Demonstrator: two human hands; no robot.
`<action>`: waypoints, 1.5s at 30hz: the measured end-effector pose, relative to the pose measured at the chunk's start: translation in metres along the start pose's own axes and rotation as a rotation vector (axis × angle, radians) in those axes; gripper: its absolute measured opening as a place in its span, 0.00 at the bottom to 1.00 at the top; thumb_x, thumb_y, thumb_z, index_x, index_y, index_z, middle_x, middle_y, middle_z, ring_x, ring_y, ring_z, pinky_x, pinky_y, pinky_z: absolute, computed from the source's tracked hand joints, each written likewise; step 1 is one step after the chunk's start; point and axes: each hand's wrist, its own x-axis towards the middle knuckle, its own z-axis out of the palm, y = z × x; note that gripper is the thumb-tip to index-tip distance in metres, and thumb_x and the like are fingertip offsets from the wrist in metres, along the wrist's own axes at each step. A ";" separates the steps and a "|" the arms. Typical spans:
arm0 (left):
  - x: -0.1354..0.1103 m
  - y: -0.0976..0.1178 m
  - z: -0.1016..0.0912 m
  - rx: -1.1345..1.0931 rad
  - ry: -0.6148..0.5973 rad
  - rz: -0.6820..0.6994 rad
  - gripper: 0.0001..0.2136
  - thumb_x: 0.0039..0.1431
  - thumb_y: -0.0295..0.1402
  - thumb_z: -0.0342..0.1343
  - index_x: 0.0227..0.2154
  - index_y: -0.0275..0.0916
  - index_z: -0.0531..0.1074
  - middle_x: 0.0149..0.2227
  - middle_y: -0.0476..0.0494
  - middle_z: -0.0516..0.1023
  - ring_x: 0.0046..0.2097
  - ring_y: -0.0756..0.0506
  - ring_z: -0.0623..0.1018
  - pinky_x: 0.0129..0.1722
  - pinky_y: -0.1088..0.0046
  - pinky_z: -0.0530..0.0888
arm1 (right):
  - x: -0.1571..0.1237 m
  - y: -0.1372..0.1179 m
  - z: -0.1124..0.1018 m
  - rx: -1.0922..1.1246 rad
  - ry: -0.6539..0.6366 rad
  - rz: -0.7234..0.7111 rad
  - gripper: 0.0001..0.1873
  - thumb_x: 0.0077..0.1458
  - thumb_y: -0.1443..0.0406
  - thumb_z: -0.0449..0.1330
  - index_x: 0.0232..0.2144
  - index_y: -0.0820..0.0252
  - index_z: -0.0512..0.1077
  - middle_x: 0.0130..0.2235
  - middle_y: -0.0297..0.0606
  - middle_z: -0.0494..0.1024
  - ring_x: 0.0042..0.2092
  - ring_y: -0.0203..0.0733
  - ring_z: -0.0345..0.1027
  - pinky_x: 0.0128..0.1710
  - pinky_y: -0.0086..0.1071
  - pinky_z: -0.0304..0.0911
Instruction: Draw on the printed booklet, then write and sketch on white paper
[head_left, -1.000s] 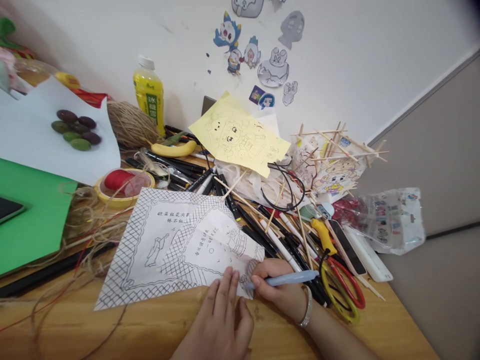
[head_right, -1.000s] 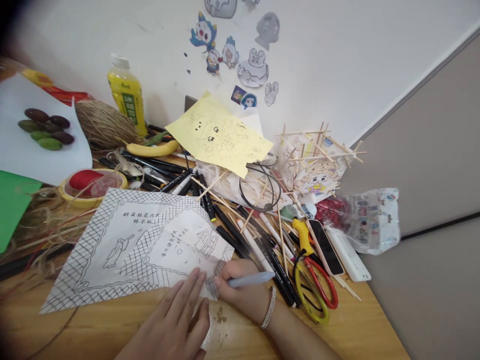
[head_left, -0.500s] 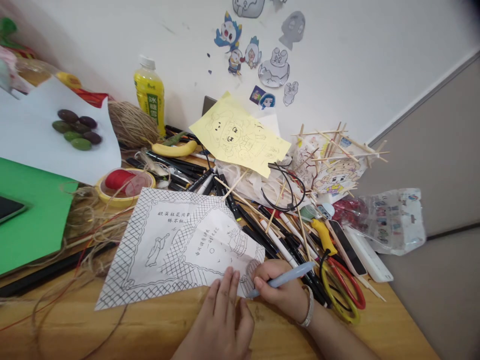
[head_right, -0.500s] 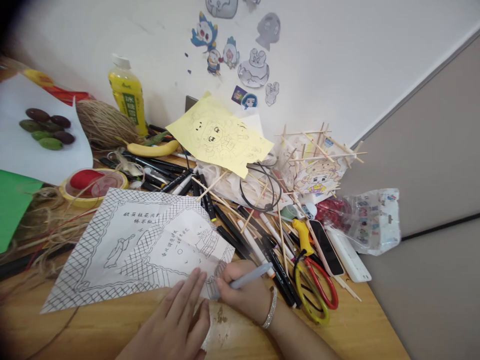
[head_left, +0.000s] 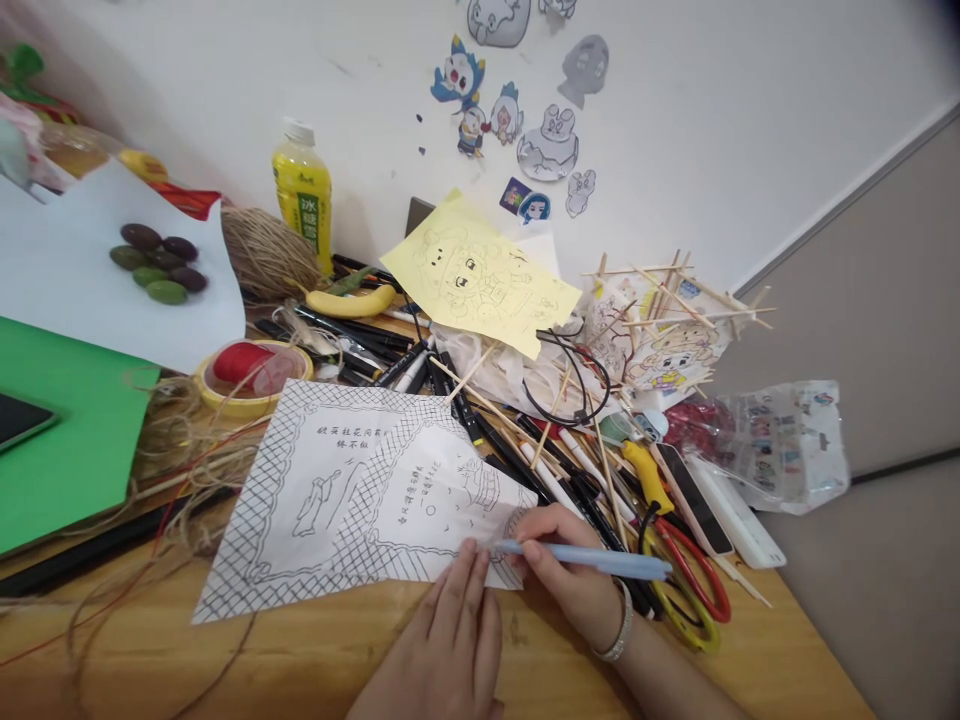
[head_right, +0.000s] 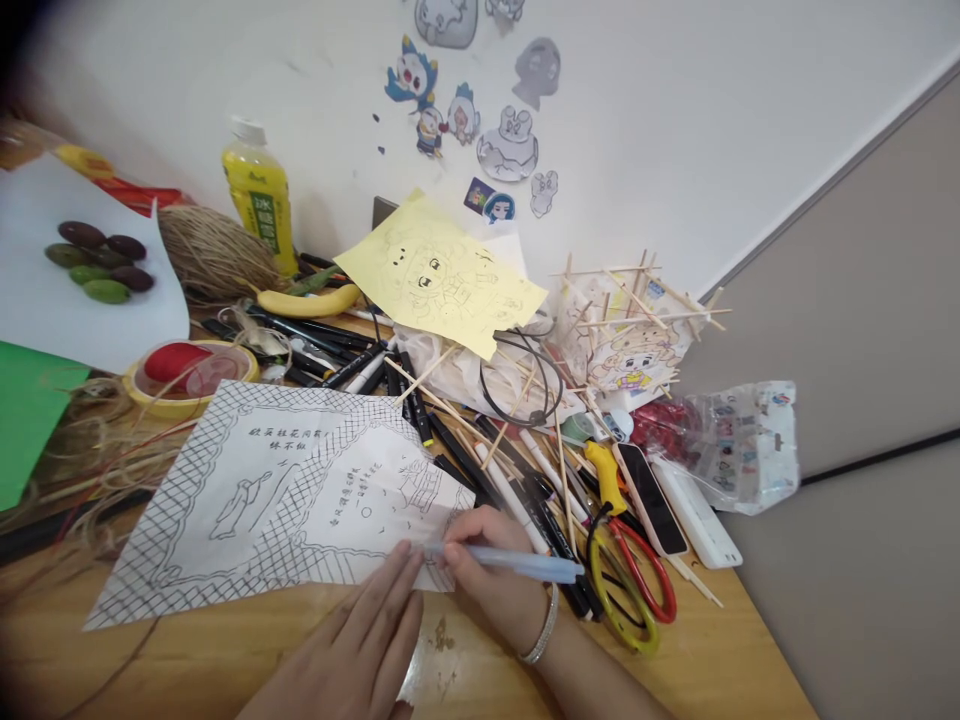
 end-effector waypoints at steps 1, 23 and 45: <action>0.000 0.000 0.000 0.002 -0.001 -0.001 0.23 0.63 0.47 0.47 0.44 0.31 0.74 0.52 0.30 0.74 0.56 0.35 0.70 0.55 0.61 0.57 | 0.001 0.000 0.000 -0.063 -0.002 -0.022 0.17 0.59 0.54 0.57 0.25 0.58 0.68 0.21 0.33 0.72 0.23 0.37 0.66 0.24 0.29 0.62; 0.000 0.001 0.000 0.033 0.012 -0.014 0.25 0.60 0.49 0.50 0.41 0.29 0.76 0.48 0.28 0.76 0.52 0.32 0.74 0.54 0.56 0.57 | 0.011 -0.011 0.001 -0.433 -0.185 -0.143 0.27 0.64 0.53 0.47 0.17 0.59 0.63 0.18 0.33 0.67 0.22 0.34 0.61 0.22 0.27 0.55; -0.001 0.001 -0.001 0.040 -0.019 -0.011 0.25 0.62 0.49 0.48 0.42 0.29 0.76 0.49 0.27 0.76 0.54 0.31 0.73 0.55 0.55 0.57 | 0.007 -0.003 0.001 -0.180 -0.170 0.026 0.22 0.58 0.58 0.53 0.15 0.57 0.55 0.16 0.29 0.61 0.20 0.34 0.56 0.20 0.28 0.54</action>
